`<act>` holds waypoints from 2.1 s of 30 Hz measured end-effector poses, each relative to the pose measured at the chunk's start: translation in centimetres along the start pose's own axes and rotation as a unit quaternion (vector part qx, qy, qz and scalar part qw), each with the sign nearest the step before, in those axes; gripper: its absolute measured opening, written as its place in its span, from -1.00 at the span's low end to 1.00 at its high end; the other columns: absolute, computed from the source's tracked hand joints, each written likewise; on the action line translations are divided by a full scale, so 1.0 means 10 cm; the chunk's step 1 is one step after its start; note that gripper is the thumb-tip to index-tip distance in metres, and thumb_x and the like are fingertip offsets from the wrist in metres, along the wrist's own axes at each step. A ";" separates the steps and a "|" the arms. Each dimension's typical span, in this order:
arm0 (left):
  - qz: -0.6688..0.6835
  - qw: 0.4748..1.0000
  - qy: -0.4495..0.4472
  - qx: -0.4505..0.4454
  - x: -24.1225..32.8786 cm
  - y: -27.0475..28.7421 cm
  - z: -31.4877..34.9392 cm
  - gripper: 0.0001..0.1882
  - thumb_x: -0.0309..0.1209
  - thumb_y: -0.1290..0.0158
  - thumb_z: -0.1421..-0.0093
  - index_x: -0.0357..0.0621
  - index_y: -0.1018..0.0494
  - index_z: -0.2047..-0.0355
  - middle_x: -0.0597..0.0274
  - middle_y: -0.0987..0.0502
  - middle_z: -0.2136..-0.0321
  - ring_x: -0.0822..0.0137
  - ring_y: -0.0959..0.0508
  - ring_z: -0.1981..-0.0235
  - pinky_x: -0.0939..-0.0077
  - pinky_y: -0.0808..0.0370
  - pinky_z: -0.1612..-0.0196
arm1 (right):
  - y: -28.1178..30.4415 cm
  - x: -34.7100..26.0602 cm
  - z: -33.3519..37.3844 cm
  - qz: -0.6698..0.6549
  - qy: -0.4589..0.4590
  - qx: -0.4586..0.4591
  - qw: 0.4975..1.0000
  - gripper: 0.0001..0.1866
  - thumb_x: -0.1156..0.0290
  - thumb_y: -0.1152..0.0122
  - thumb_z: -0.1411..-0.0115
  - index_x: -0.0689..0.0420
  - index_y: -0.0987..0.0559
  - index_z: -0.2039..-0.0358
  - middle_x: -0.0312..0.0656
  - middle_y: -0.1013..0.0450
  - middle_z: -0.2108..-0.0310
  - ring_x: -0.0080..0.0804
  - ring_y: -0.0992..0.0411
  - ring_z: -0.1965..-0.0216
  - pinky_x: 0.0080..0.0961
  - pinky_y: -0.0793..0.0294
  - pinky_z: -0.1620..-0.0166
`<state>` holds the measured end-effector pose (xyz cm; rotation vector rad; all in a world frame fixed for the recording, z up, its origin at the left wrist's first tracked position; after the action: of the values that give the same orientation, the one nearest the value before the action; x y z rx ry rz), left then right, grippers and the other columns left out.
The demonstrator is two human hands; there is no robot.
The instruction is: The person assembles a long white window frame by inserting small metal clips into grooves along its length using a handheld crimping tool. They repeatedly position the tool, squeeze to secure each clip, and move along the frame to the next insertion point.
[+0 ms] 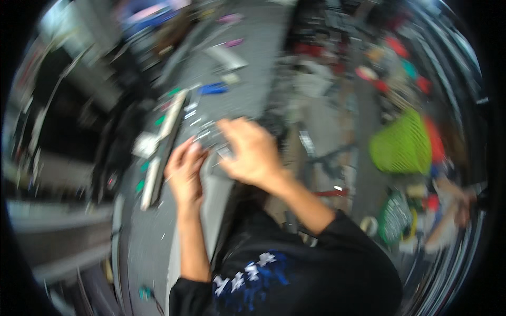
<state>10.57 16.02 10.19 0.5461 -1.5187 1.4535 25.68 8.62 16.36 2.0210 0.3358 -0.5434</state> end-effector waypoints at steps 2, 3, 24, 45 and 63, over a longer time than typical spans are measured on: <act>-0.011 0.999 0.033 -0.021 -0.16 -0.04 -0.02 -0.71 -0.44 -0.16 -0.25 -0.29 -0.47 0.05 0.19 -0.56 0.30 0.37 -0.61 0.26 0.38 -0.60 0.05 | 0.06 0.10 0.09 0.088 0.012 0.007 0.996 -0.30 0.31 -0.43 0.25 0.17 -0.45 0.01 -0.13 -0.41 0.17 -0.13 -0.37 0.12 -0.23 -0.36 0.09; 0.009 0.998 0.045 -0.032 -0.24 -0.07 -0.03 -0.73 -0.45 -0.15 -0.26 -0.27 -0.46 0.06 0.19 -0.56 0.29 0.36 -0.61 0.26 0.38 -0.60 0.04 | 0.09 0.13 0.13 0.118 0.014 0.019 0.993 -0.29 0.32 -0.44 0.23 0.18 -0.45 -0.02 -0.13 -0.40 0.17 -0.15 -0.36 0.11 -0.25 -0.36 0.07; 0.068 0.979 0.055 -0.183 -0.14 -0.62 0.27 -0.79 -0.57 -0.11 -0.24 -0.36 -0.50 0.11 0.03 -0.60 0.26 0.16 -0.64 0.20 0.22 -0.61 -0.01 | 0.70 0.11 0.30 0.201 0.061 0.084 0.974 -0.22 0.46 -0.39 0.17 0.20 -0.36 -0.15 -0.08 -0.41 0.21 -0.09 -0.41 0.13 -0.22 -0.35 0.04; -0.070 0.983 0.107 -0.130 -0.46 -0.42 0.26 -0.75 -0.57 -0.07 -0.27 -0.45 -0.51 0.07 -0.10 -0.61 0.25 0.18 -0.67 0.27 0.33 -0.65 0.10 | 0.30 0.77 0.76 0.098 -0.146 0.056 0.983 -0.37 0.40 -0.36 0.09 0.17 -0.41 -0.05 -0.06 -0.44 0.08 -0.02 -0.42 0.05 -0.22 -0.38 -0.01; -0.087 0.970 0.112 -0.199 -0.82 -0.51 0.20 -0.93 -0.58 -0.06 -0.23 -0.35 -0.52 0.38 -0.03 -0.59 0.31 0.22 -0.62 0.34 0.29 -0.64 0.17 | -0.08 1.09 1.47 -0.100 -0.368 0.103 0.919 -0.47 0.32 -0.39 0.11 0.19 -0.41 0.13 -0.02 -0.46 0.33 -0.19 -0.49 0.26 -0.27 -0.48 0.17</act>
<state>18.00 10.83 6.30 0.2554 -1.4878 1.0019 31.26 -3.74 4.07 1.8235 0.0187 -1.4597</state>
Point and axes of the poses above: each hand's wrist, its own z-axis away from the middle knuckle, its own y-axis out of the back of the hand, x = y × z, the point moved 2 cm from there along -z, towards the middle knuckle
